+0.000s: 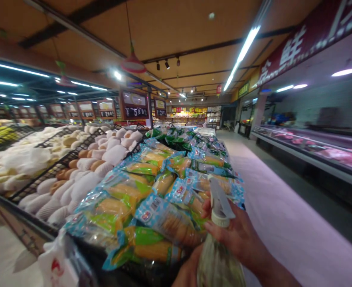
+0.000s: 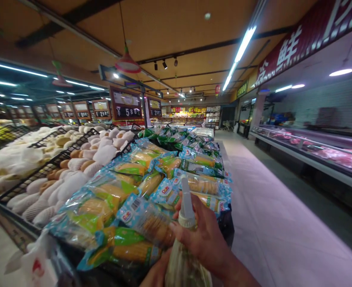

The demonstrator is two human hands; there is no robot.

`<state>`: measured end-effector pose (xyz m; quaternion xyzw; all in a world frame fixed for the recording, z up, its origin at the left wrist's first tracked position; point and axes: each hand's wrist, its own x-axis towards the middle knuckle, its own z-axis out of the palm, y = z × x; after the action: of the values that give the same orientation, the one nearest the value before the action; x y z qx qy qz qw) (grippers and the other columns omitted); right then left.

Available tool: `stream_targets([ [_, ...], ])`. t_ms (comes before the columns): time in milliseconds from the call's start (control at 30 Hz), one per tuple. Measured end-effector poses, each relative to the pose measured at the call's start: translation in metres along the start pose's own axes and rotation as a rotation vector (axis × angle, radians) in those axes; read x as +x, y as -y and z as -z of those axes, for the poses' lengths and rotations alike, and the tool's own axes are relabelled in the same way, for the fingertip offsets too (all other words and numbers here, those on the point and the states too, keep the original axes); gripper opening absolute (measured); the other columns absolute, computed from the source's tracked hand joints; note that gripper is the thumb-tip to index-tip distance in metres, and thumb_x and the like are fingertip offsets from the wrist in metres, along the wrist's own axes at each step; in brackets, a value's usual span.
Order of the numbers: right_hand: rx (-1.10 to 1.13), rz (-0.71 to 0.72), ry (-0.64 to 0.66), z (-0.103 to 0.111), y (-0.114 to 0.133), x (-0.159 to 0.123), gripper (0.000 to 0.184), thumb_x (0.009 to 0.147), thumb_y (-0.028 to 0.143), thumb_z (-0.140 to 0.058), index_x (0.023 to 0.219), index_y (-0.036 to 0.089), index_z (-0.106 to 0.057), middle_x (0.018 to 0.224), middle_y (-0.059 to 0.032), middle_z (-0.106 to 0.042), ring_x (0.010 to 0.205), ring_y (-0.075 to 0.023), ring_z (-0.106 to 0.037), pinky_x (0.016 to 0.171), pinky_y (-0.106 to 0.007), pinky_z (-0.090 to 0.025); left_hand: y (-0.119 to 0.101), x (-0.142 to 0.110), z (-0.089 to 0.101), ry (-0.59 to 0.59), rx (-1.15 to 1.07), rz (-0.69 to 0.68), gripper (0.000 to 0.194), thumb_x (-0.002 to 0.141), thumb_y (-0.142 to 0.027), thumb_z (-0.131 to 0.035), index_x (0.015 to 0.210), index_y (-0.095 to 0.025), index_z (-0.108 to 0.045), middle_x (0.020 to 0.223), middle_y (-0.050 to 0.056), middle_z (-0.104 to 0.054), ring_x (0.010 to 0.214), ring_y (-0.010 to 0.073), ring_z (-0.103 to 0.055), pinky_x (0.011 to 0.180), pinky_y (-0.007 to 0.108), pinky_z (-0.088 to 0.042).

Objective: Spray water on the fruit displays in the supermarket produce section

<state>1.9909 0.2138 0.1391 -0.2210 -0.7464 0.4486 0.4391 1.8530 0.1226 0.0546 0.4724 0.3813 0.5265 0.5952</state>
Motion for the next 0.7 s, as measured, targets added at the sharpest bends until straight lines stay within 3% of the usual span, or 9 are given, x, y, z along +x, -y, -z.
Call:
stream_targets([
  [133, -0.153, -0.018, -0.11, 0.008, -0.004, -0.006, 0.025, 0.081, 0.034, -0.073, 0.102, 0.022, -0.067, 0.091, -0.0029, -0.074, 0.089, -0.025, -0.07, 0.088, -0.039, -0.055, 0.013, 0.016, 0.0, 0.081, -0.111, -0.002, 0.059, 0.082, -0.06, -0.072, 0.125, -0.02, -0.066, 0.134, 0.011, -0.067, 0.134, 0.0329, -0.057, 0.119, 0.052, -0.04],
  [233, -0.23, -0.05, -0.176, 0.011, -0.005, -0.012, 0.02, 0.082, 0.036, -0.073, 0.096, 0.022, -0.071, 0.093, -0.0044, -0.076, 0.087, -0.0261, -0.071, 0.08, -0.037, -0.058, 0.024, 0.019, 0.004, 0.164, -0.153, -0.059, 0.078, 0.063, -0.048, -0.092, 0.131, -0.019, -0.064, 0.138, 0.013, -0.065, 0.14, 0.0365, -0.052, 0.125, 0.052, -0.031],
  [400, -0.265, -0.101, -0.249, 0.009, -0.004, -0.018, 0.02, 0.08, 0.034, -0.076, 0.096, 0.023, -0.073, 0.105, -0.0053, -0.077, 0.09, -0.0264, -0.073, 0.076, -0.034, -0.059, 0.03, 0.02, 0.01, 0.272, -0.114, -0.148, 0.088, 0.06, -0.023, -0.095, 0.139, -0.017, -0.058, 0.143, 0.017, -0.063, 0.137, 0.0368, -0.055, 0.119, 0.055, -0.038],
  [600, -0.237, -0.122, -0.184, -0.001, -0.001, -0.013, 0.026, 0.077, 0.035, -0.078, 0.099, 0.024, -0.071, 0.092, -0.0025, -0.077, 0.088, -0.0258, -0.073, 0.082, -0.035, -0.06, 0.009, 0.013, 0.008, 0.36, -0.219, -0.113, 0.076, 0.064, -0.026, -0.094, 0.133, -0.023, -0.064, 0.13, 0.007, -0.069, 0.125, 0.0271, -0.064, 0.111, 0.041, -0.048],
  [700, -0.136, -0.139, -0.16, -0.008, -0.002, -0.011, 0.029, 0.079, 0.035, -0.078, 0.105, 0.025, -0.07, 0.093, -0.0031, -0.076, 0.085, -0.0253, -0.074, 0.074, -0.033, -0.062, 0.009, 0.009, 0.012, 0.331, -0.151, -0.116, 0.083, 0.059, -0.023, -0.096, 0.135, -0.021, -0.063, 0.132, 0.008, -0.067, 0.128, 0.0294, -0.061, 0.112, 0.042, -0.048],
])
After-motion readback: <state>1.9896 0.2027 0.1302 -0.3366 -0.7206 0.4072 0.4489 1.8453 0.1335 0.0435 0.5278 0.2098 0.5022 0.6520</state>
